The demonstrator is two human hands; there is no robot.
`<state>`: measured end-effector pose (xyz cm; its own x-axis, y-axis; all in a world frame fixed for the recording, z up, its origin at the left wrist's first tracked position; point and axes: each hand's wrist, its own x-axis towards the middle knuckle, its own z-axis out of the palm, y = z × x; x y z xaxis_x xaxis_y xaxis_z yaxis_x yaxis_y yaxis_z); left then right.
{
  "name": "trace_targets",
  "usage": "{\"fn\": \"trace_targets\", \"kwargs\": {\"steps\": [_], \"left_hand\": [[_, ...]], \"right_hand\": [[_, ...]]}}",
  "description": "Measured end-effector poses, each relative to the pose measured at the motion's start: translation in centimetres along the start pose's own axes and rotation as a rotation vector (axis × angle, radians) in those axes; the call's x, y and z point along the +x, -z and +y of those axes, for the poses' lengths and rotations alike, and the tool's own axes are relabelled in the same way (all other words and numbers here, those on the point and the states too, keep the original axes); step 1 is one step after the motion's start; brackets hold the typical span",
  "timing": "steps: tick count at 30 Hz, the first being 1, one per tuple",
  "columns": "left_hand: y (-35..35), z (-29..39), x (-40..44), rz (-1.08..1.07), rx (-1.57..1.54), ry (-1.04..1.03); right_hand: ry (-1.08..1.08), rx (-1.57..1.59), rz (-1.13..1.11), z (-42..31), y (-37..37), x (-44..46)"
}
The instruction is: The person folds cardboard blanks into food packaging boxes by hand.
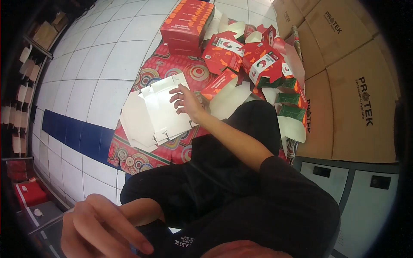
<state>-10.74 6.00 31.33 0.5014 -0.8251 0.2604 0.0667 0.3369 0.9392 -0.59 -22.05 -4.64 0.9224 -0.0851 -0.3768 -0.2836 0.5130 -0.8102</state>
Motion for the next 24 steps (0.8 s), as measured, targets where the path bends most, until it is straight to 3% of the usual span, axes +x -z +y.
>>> {"fn": "trace_targets", "kwargs": {"steps": [1,3,10,16,19,22,24], "left_hand": [[0.4,-0.6,0.3,0.002,0.003,-0.001],[1.5,-2.6,1.4,-0.211,0.086,-0.354],[1.3,-2.7,1.7,-0.234,0.157,-0.407],[1.2,-2.3,1.6,-0.172,0.080,-0.328],[1.9,-2.2,1.9,-0.286,-0.009,-0.335],[1.9,-1.5,2.2,-0.294,0.049,-0.160],[2.2,-3.1,3.2,-0.399,-0.051,-0.394]], "right_hand": [[-0.004,0.002,-0.003,0.0,0.0,0.1],[-0.008,0.003,-0.007,0.1,0.1,0.2],[-0.003,-0.001,0.005,0.1,0.0,0.3],[-0.011,-0.010,-0.013,-0.2,-0.1,-0.1],[-0.015,-0.012,-0.008,-0.3,-0.1,-0.2],[-0.018,-0.010,-0.009,-0.3,-0.1,0.0],[-0.025,-0.009,-0.005,-0.3,-0.1,0.0]]}}
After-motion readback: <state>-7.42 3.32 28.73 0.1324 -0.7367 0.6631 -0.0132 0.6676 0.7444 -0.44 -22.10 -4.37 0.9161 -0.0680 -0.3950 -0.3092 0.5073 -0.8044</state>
